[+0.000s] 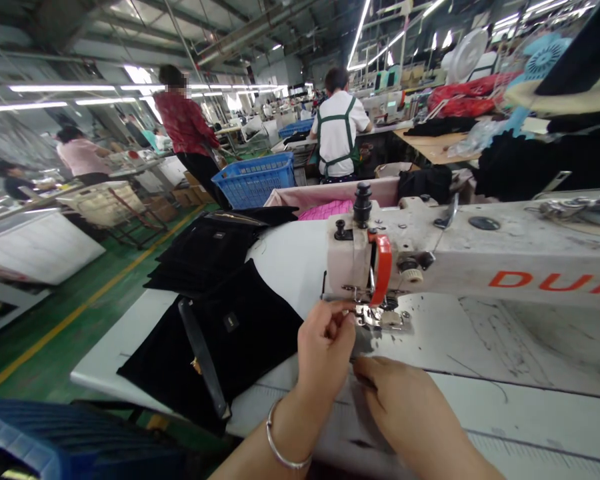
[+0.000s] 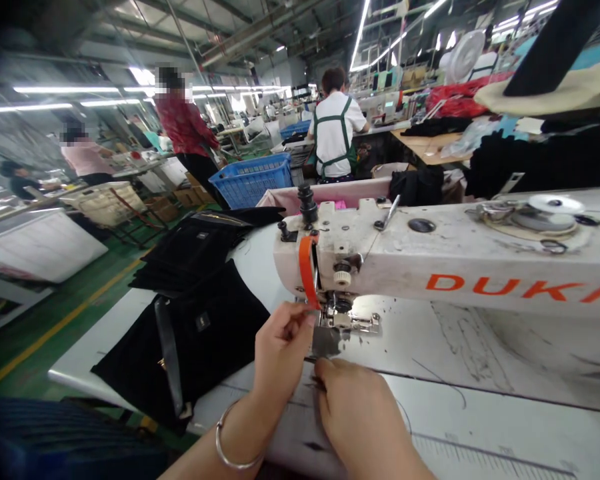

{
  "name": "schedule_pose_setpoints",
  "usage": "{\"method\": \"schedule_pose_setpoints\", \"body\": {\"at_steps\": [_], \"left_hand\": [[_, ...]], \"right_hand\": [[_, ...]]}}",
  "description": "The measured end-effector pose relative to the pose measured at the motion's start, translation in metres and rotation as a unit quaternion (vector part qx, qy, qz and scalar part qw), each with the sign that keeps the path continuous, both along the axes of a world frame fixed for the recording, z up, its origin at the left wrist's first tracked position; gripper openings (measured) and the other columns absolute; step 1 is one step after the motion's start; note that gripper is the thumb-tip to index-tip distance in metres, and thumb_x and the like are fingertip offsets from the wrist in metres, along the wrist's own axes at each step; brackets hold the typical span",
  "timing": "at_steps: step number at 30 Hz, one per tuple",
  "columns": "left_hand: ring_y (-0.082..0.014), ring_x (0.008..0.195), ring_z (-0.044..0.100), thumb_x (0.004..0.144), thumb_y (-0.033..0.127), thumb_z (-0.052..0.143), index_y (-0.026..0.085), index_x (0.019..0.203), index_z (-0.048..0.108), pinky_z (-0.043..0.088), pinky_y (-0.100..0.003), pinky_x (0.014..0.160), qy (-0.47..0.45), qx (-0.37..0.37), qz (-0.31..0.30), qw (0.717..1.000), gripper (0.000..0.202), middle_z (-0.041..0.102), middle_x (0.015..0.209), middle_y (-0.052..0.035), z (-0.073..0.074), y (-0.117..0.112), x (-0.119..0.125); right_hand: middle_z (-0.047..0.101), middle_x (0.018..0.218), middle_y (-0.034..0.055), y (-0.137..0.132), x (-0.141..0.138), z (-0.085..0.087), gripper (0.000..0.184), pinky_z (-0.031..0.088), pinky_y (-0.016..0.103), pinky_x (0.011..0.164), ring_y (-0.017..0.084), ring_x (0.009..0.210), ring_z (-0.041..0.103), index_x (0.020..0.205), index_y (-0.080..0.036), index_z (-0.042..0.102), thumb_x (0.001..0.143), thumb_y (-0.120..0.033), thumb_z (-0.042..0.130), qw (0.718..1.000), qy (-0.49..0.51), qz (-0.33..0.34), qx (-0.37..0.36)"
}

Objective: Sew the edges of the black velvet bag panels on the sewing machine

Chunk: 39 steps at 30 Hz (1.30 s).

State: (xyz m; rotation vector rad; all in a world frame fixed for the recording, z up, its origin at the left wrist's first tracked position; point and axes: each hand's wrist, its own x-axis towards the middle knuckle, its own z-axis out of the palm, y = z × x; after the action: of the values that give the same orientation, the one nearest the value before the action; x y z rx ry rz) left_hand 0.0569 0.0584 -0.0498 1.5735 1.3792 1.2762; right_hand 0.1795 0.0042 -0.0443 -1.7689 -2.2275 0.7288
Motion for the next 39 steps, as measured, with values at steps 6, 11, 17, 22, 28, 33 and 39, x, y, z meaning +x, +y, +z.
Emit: {"method": "schedule_pose_setpoints", "body": {"at_steps": [6,11,17,22,28,33,39], "left_hand": [[-0.0058,0.049,0.043,0.083,0.03,0.06,0.014,0.091,0.063,0.033,-0.018,0.048,-0.147,-0.202,-0.087,0.964,0.018,0.063,0.074,-0.0006,-0.008,0.014,-0.001],[-0.0075,0.055,0.045,0.08,0.023,0.058,0.015,0.074,0.063,0.032,-0.018,0.051,-0.081,-0.161,-0.107,0.978,0.011,0.054,0.059,0.0027,-0.018,0.019,0.002],[-0.0085,0.054,0.045,0.083,0.018,0.05,0.019,0.077,0.062,0.029,-0.019,0.049,0.02,-0.119,-0.105,0.987,0.014,0.052,0.06,0.0038,-0.016,0.01,0.001],[-0.0114,0.059,0.054,0.085,0.017,0.047,0.02,0.091,0.063,0.037,-0.02,0.052,0.064,-0.115,-0.099,0.986,0.017,0.061,0.07,0.0003,-0.006,0.005,-0.002],[-0.0147,0.069,0.062,0.084,0.013,0.043,0.019,0.087,0.06,0.047,-0.022,0.06,0.08,-0.094,-0.142,0.982,0.018,0.067,0.08,-0.0033,-0.003,0.0,-0.005],[-0.0152,0.065,0.061,0.083,0.013,0.044,0.019,0.084,0.06,0.046,-0.024,0.058,0.09,-0.07,-0.166,0.98,0.018,0.066,0.075,-0.0019,0.002,-0.005,-0.006],[-0.0156,0.079,0.059,0.081,0.017,0.053,0.02,0.084,0.061,0.049,-0.026,0.071,0.046,-0.041,-0.084,0.995,0.009,0.062,0.09,-0.0017,0.012,-0.01,-0.008]], "right_hand": [[0.066,0.081,0.0047,0.015,0.003,0.003,0.028,0.044,0.036,0.067,0.027,0.077,0.064,0.084,-0.02,0.064,0.074,-0.007,0.041,0.991,-0.077,0.105,0.022],[0.063,0.08,0.0014,0.015,0.019,-0.007,0.019,0.045,0.032,0.068,0.02,0.074,0.059,0.09,-0.022,0.064,0.082,-0.018,0.047,0.992,0.12,-0.024,0.03],[0.051,0.069,-0.0028,0.022,-0.007,-0.007,0.031,0.026,0.017,0.035,0.005,0.044,0.024,0.093,-0.015,0.064,0.073,-0.038,0.072,0.72,0.589,-0.365,-0.037],[0.047,0.063,-0.0045,0.043,-0.021,-0.006,0.03,0.029,0.014,0.035,0.004,0.045,0.027,0.091,-0.014,0.063,0.069,-0.028,0.079,0.69,0.634,-0.346,-0.052],[0.049,0.061,-0.004,0.05,-0.014,-0.008,0.029,0.03,0.014,0.033,0.003,0.041,0.03,0.08,-0.015,0.061,0.066,-0.03,0.081,0.708,0.597,-0.367,-0.086],[0.05,0.064,-0.0046,0.047,-0.011,-0.01,0.033,0.029,0.012,0.031,0.003,0.041,0.034,0.083,-0.015,0.062,0.062,-0.029,0.084,0.695,0.59,-0.398,-0.099],[0.052,0.068,-0.0039,0.037,-0.006,-0.014,0.033,0.029,0.01,0.033,0.002,0.043,0.034,0.085,-0.015,0.063,0.061,-0.027,0.083,0.69,0.61,-0.377,-0.1]]}}
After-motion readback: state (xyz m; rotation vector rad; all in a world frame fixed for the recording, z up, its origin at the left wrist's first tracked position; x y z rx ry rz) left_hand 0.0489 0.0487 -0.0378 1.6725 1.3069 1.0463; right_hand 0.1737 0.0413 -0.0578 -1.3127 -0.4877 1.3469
